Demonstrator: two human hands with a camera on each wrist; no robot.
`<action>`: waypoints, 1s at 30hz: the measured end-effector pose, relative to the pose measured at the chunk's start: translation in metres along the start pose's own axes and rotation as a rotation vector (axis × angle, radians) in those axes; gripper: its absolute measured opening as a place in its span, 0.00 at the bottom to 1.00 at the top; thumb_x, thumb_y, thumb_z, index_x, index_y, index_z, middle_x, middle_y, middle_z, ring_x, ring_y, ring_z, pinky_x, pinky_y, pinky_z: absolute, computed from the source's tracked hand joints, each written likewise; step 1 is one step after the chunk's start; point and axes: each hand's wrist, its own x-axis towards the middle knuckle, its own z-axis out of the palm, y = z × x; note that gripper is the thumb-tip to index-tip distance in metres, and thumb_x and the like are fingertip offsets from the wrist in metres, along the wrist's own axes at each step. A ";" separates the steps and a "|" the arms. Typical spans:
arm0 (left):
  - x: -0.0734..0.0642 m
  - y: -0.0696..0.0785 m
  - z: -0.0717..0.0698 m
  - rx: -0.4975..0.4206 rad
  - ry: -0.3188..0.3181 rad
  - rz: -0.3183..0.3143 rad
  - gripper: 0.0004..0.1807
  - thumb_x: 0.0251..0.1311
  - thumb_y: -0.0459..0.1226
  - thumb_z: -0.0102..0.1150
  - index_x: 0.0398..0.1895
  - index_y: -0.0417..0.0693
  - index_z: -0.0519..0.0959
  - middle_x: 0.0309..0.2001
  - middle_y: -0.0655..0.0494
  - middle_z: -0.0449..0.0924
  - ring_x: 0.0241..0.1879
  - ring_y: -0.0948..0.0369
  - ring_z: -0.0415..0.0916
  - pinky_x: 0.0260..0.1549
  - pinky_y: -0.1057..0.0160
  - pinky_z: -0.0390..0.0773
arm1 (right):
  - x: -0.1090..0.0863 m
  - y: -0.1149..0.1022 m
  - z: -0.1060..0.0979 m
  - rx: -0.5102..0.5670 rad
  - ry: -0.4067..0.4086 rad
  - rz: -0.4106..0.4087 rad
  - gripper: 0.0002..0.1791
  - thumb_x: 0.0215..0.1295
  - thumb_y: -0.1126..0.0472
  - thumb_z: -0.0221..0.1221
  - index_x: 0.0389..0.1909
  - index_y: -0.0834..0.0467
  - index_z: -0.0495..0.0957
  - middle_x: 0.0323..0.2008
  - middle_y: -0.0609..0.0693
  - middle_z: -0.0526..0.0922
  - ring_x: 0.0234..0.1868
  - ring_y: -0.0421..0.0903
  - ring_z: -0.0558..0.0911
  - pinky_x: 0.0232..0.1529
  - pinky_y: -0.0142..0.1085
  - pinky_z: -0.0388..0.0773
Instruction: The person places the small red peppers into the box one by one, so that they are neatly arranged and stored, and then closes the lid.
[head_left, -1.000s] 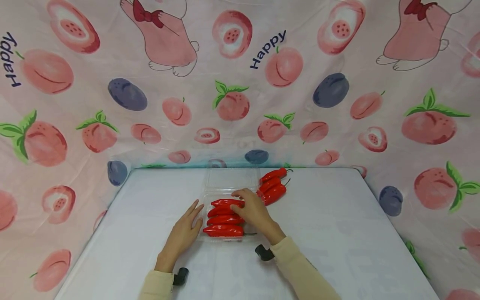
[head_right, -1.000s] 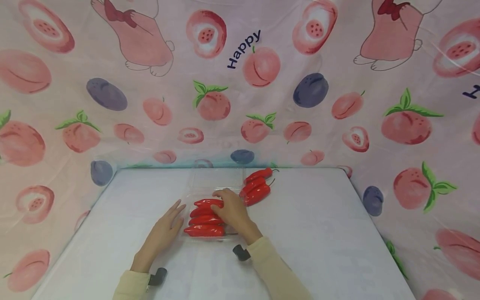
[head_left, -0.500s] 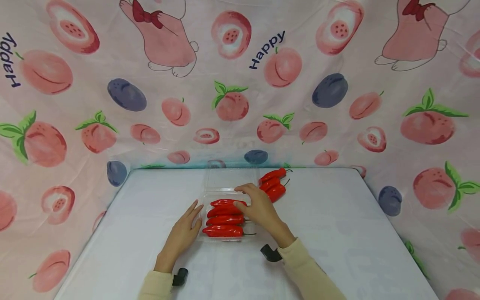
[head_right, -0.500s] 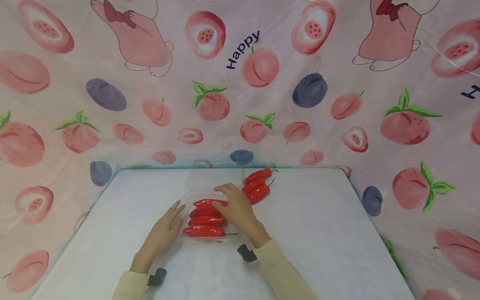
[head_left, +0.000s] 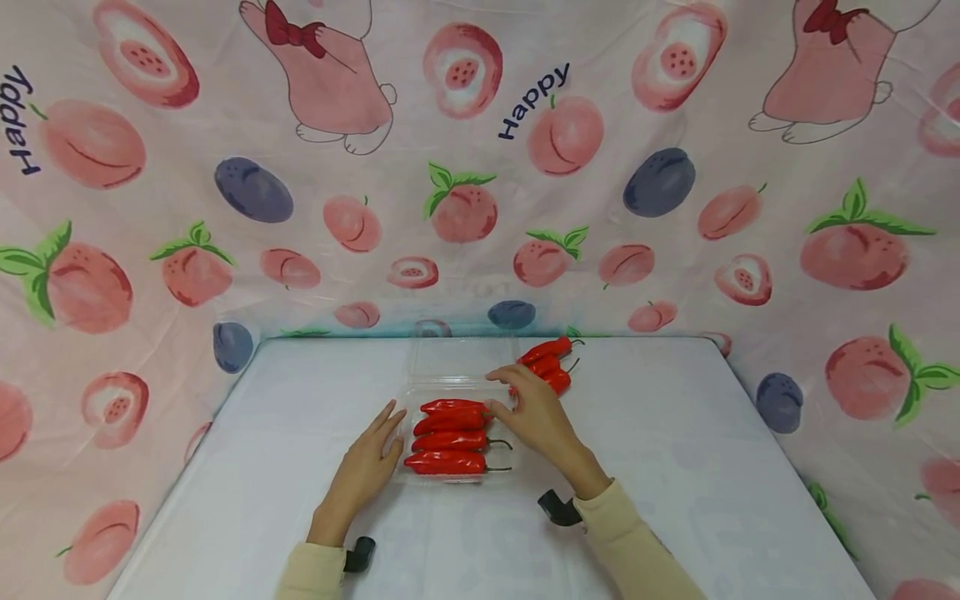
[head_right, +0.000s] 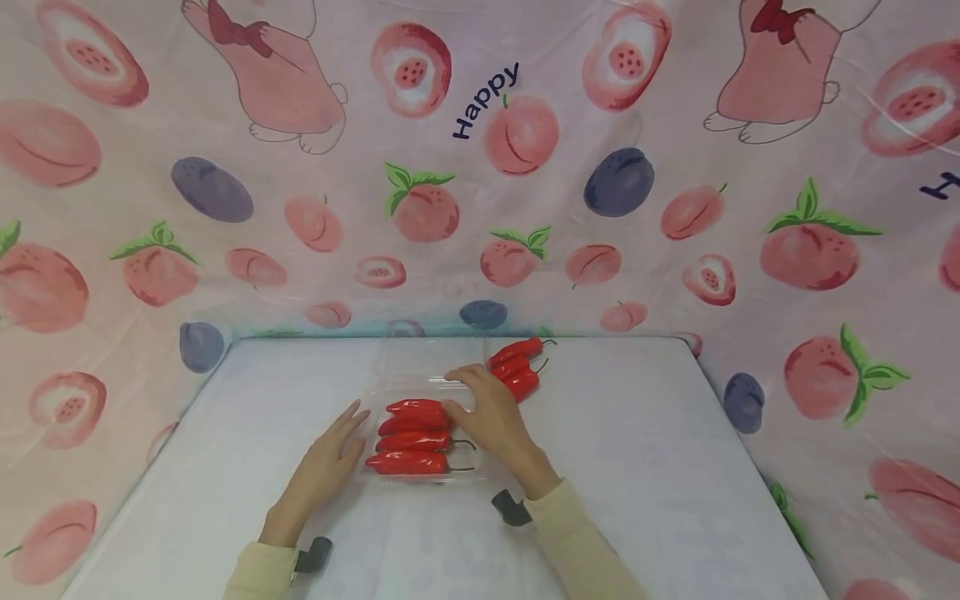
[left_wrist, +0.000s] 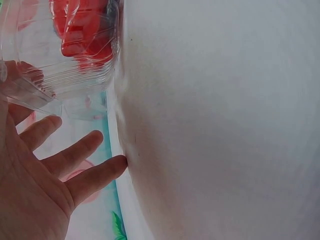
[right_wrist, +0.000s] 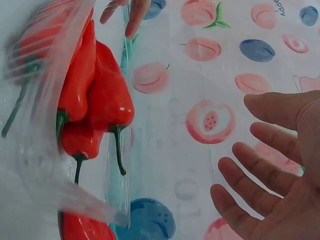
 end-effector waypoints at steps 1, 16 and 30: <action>0.000 0.000 0.000 0.001 -0.001 0.000 0.29 0.69 0.46 0.52 0.73 0.58 0.65 0.78 0.57 0.54 0.74 0.48 0.60 0.65 0.39 0.68 | 0.000 0.001 -0.001 -0.002 0.006 -0.003 0.21 0.59 0.57 0.68 0.54 0.53 0.80 0.53 0.49 0.82 0.55 0.49 0.81 0.56 0.47 0.82; -0.001 0.000 0.001 -0.004 0.007 0.000 0.29 0.68 0.46 0.53 0.73 0.58 0.65 0.78 0.56 0.55 0.74 0.48 0.60 0.64 0.39 0.69 | -0.011 0.029 -0.012 -0.018 0.074 0.000 0.21 0.59 0.58 0.68 0.54 0.54 0.80 0.54 0.51 0.82 0.56 0.50 0.80 0.56 0.49 0.82; -0.001 -0.001 0.000 0.000 0.004 0.007 0.29 0.69 0.46 0.52 0.73 0.58 0.65 0.78 0.56 0.55 0.73 0.47 0.61 0.64 0.39 0.69 | -0.019 0.055 -0.031 -0.057 0.050 0.085 0.22 0.60 0.58 0.68 0.55 0.56 0.79 0.54 0.53 0.81 0.56 0.54 0.80 0.55 0.53 0.81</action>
